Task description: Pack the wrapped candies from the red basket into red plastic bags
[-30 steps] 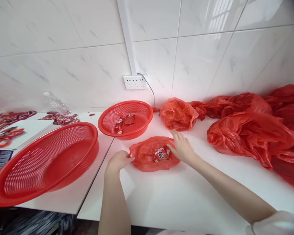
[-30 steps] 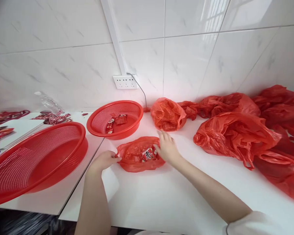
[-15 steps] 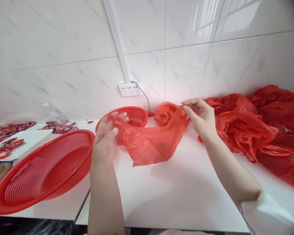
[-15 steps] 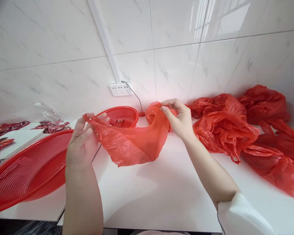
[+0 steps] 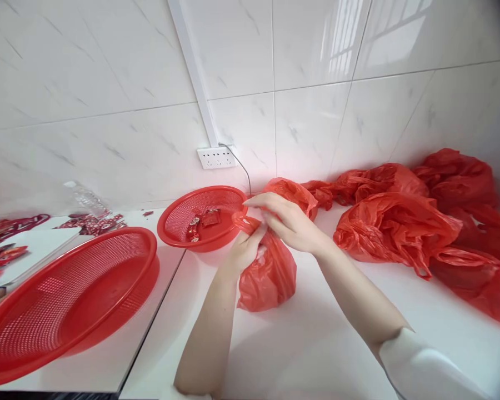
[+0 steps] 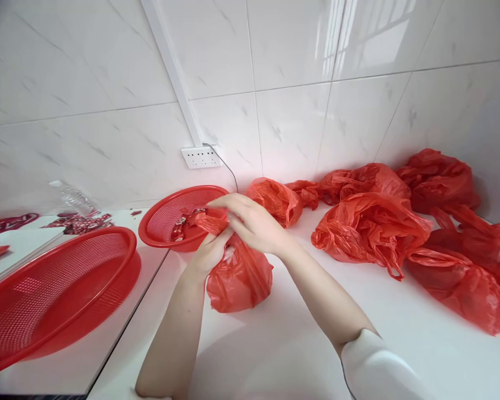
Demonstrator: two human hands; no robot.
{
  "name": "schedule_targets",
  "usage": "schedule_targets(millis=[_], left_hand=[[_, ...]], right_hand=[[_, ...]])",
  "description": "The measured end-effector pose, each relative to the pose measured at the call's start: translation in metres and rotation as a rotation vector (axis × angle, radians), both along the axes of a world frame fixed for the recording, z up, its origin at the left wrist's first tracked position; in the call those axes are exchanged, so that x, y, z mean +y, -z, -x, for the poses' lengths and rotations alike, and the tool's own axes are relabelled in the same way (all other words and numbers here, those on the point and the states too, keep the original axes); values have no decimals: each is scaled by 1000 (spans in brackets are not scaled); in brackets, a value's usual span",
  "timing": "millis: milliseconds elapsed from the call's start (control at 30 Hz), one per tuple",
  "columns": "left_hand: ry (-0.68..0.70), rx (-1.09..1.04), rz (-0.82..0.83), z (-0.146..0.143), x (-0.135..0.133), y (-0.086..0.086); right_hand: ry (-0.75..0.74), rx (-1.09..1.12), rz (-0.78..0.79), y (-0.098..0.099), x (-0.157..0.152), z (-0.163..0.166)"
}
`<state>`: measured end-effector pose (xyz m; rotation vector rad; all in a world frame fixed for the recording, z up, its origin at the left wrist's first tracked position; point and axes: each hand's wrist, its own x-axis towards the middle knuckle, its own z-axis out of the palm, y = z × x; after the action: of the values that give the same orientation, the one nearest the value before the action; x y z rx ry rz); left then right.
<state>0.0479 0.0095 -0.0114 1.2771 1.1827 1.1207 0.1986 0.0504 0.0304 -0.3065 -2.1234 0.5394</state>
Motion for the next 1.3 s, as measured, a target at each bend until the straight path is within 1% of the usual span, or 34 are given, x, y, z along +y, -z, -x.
schedule_targets(millis=[67,133,200,267,367,433,467,533,567,633,700,767,800,867,933,1000,1033,1133,1233,1300], left_hand=[[38,-35,7,1,0,1],[93,-48,-2,2,-2,0],[128,-48,19,3,-4,-1],[93,-49,77,6,-5,-2],[25,-65,138,11,-2,-3],[43,-107,129,15,1,-3],[59,-141,122,16,3,-3],[66,-215,114,18,6,-2],[58,-258,118,19,8,-1],[47,-343,138,20,11,1],[48,-408,166,21,12,2],[67,-420,167,21,13,4],[79,-404,149,21,13,4],[109,-335,80,22,11,4],[158,-237,-5,22,9,3],[237,-142,-69,23,6,0],[278,-104,-93,23,4,-2],[362,-4,-139,23,0,-8],[369,91,-188,27,0,-8],[300,142,-252,30,2,-4]], right_hand=[[38,-49,140,14,7,-8],[1,-106,281,29,12,-12],[-42,-84,411,40,16,-13],[-39,3,524,48,21,-15],[58,186,693,53,32,-21],[121,320,794,54,39,-28],[128,380,828,53,40,-31],[84,442,839,50,37,-36],[33,418,822,48,33,-38],[-114,237,752,42,23,-40],[-244,-35,655,35,12,-41],[-305,-245,569,31,6,-42],[-319,-295,537,30,5,-42],[-329,-283,503,32,8,-41],[-310,-145,494,38,13,-39],[-266,-28,508,45,18,-34],[-255,-23,526,49,19,-30],[-267,-118,579,57,21,-20],[-240,-124,591,60,19,-15],[-230,-120,591,59,17,-13]])
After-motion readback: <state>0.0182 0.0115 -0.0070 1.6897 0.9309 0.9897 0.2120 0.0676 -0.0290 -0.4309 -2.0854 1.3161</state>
